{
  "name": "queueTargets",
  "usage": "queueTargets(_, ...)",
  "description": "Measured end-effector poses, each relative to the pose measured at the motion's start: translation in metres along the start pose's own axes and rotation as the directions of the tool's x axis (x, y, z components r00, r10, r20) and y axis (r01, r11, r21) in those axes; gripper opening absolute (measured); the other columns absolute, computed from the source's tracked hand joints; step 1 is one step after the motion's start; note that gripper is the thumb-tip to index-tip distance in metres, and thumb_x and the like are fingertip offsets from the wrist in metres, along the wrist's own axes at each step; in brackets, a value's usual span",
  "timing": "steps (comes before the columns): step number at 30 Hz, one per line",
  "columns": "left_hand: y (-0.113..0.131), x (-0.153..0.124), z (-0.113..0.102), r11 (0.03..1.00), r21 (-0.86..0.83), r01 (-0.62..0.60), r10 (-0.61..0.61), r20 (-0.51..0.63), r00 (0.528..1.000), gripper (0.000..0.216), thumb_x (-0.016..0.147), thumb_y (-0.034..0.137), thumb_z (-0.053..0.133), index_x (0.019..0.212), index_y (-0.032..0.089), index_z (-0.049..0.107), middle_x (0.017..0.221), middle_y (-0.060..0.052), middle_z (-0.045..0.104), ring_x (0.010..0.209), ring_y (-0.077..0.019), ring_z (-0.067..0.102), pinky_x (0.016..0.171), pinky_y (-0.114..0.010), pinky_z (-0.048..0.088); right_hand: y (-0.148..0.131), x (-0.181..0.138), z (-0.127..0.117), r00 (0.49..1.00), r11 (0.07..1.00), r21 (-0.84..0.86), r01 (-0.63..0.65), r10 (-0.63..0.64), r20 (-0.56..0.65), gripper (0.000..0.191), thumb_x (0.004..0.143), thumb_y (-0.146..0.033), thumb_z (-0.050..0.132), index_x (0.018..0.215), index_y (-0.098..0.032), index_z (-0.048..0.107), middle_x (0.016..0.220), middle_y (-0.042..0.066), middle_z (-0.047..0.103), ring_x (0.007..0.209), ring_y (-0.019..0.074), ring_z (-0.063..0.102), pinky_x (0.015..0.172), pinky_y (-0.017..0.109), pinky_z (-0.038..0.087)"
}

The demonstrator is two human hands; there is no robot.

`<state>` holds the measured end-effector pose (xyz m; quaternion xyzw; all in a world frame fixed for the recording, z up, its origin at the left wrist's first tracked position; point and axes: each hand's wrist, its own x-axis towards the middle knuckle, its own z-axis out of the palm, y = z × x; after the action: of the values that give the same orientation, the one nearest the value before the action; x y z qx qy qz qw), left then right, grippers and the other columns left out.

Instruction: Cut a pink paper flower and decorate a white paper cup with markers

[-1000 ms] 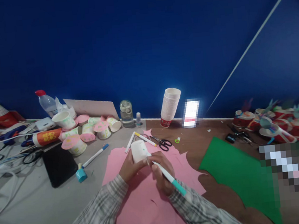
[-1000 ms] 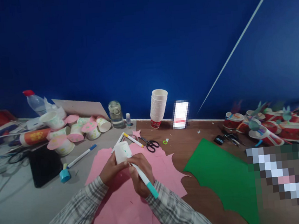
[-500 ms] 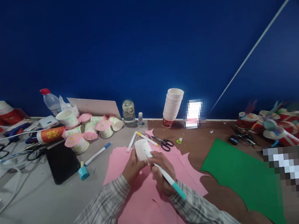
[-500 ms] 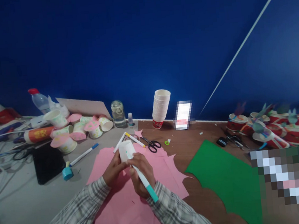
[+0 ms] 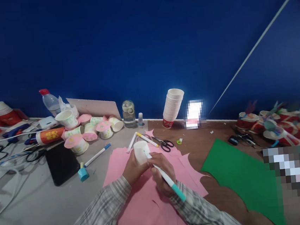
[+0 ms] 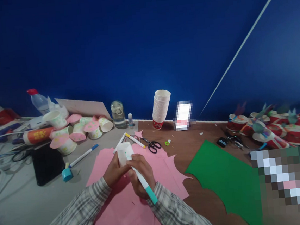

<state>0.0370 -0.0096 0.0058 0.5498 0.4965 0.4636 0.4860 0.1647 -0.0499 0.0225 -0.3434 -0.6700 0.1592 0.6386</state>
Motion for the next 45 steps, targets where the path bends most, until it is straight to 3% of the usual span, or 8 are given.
queueTargets(16, -0.006, 0.002, 0.001, 0.999, 0.032, -0.041, 0.041, -0.003, 0.999, 0.05, 0.049, 0.024, 0.071, 0.093, 0.019, 0.048, 0.078, -0.003, 0.058, 0.07, -0.0248, 0.055, 0.062, -0.04, 0.045, 0.009, -0.002, 0.004, 1.0, 0.996, -0.09, 0.022, -0.022, 0.002, 0.024, 0.079, -0.029, 0.048, 0.096, -0.023, 0.064, 0.084, 0.008, 0.064, 0.083, 0.0251, 0.062, 0.07, 0.038, 0.055)
queueTargets(23, -0.003, 0.002, -0.001, 0.992, 0.113, -0.056, 0.06, -0.034, 0.998, 0.054, 0.047, 0.028, 0.073, 0.094, 0.018, 0.048, 0.083, -0.005, 0.058, 0.077, -0.0273, 0.055, 0.068, -0.042, 0.045, 0.008, -0.002, 0.003, 1.0, 0.998, -0.069, 0.012, -0.013, -0.01, 0.021, 0.077, -0.026, 0.049, 0.089, -0.022, 0.066, 0.082, 0.007, 0.065, 0.085, 0.026, 0.062, 0.073, 0.04, 0.055)
queueTargets(28, -0.006, 0.003, -0.001, 0.992, 0.102, -0.074, 0.074, 0.002, 0.997, 0.059, 0.05, 0.032, 0.072, 0.102, 0.019, 0.047, 0.092, -0.007, 0.059, 0.081, -0.0273, 0.055, 0.069, -0.041, 0.045, 0.007, 0.0, 0.0, 0.999, 0.999, -0.05, 0.017, -0.015, 0.037, 0.023, 0.078, -0.024, 0.049, 0.095, -0.022, 0.064, 0.087, 0.008, 0.064, 0.085, 0.0259, 0.062, 0.072, 0.039, 0.054)
queueTargets(34, -0.01, 0.002, -0.001, 0.99, 0.111, -0.083, 0.085, -0.01, 0.996, 0.058, 0.05, 0.032, 0.072, 0.101, 0.018, 0.047, 0.092, -0.007, 0.059, 0.082, -0.0278, 0.055, 0.07, -0.041, 0.046, 0.01, 0.0, 0.003, 0.999, 0.999, -0.042, 0.034, -0.034, 0.003, 0.023, 0.079, -0.025, 0.048, 0.097, -0.022, 0.064, 0.081, 0.007, 0.063, 0.082, 0.0247, 0.061, 0.068, 0.038, 0.054)
queueTargets(45, 0.001, 0.002, -0.001, 0.994, 0.095, -0.045, 0.047, -0.022, 0.999, 0.059, 0.046, 0.031, 0.073, 0.098, 0.018, 0.048, 0.087, -0.006, 0.058, 0.083, -0.0294, 0.055, 0.07, -0.044, 0.046, 0.005, 0.008, -0.002, 0.993, 0.995, -0.001, -0.096, 0.096, -0.07, 0.02, 0.077, -0.022, 0.05, 0.091, -0.022, 0.064, 0.075, 0.004, 0.062, 0.066, 0.0203, 0.061, 0.058, 0.031, 0.052)
